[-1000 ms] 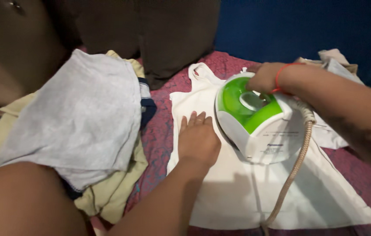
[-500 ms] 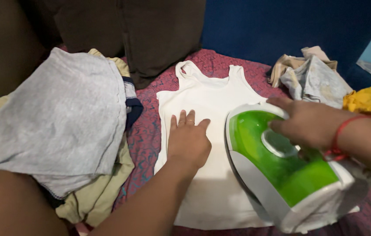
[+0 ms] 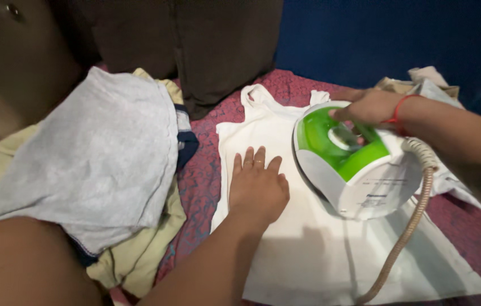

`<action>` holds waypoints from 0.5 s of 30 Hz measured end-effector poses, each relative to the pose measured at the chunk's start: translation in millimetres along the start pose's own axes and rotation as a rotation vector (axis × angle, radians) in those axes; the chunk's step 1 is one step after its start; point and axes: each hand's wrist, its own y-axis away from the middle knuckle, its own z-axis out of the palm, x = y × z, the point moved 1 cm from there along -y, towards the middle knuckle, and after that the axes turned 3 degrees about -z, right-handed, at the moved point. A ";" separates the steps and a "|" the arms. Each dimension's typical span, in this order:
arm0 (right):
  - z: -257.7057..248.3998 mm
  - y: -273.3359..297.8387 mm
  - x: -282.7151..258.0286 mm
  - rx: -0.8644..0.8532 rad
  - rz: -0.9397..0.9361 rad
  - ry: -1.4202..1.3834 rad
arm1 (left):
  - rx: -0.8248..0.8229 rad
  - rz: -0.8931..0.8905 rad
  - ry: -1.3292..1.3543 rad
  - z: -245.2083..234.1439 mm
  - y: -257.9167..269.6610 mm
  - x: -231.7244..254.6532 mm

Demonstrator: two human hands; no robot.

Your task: The person irons a grey t-shirt and then a white tank top on a bed. They use a green and white iron, smoothing the fabric and adjusting the garments between passes. The person handles the clothes by hand, laying them flat and moving the iron across the surface.

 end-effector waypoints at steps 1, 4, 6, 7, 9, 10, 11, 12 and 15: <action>-1.7 -0.3 2.0 -0.016 -0.010 0.093 | -0.010 -0.001 -0.013 -0.9 -0.1 0.7; -4.5 11.8 10.6 -0.059 -0.023 0.150 | -0.020 -0.051 -0.042 2.7 -4.0 9.3; -3.5 32.7 11.7 -0.074 -0.031 0.157 | -0.052 -0.126 -0.045 7.4 -6.4 17.7; -3.8 46.7 10.5 -0.069 -0.034 0.184 | -0.083 -0.172 -0.035 10.0 -10.3 26.0; -2.3 77.9 12.2 -0.065 -0.044 0.226 | -0.112 -0.199 0.002 15.8 -14.6 40.2; -1.6 93.2 15.3 -0.064 -0.049 0.241 | -0.110 -0.179 0.031 18.9 -16.7 48.7; -2.9 107.9 20.0 -0.070 -0.050 0.253 | -0.117 -0.160 0.057 20.7 -17.7 58.9; -4.9 122.3 26.1 -0.060 0.013 0.273 | -0.134 -0.153 0.055 21.8 -19.0 68.7; -4.6 151.5 36.6 -0.042 0.150 0.334 | -0.150 -0.144 0.064 25.4 -15.2 81.7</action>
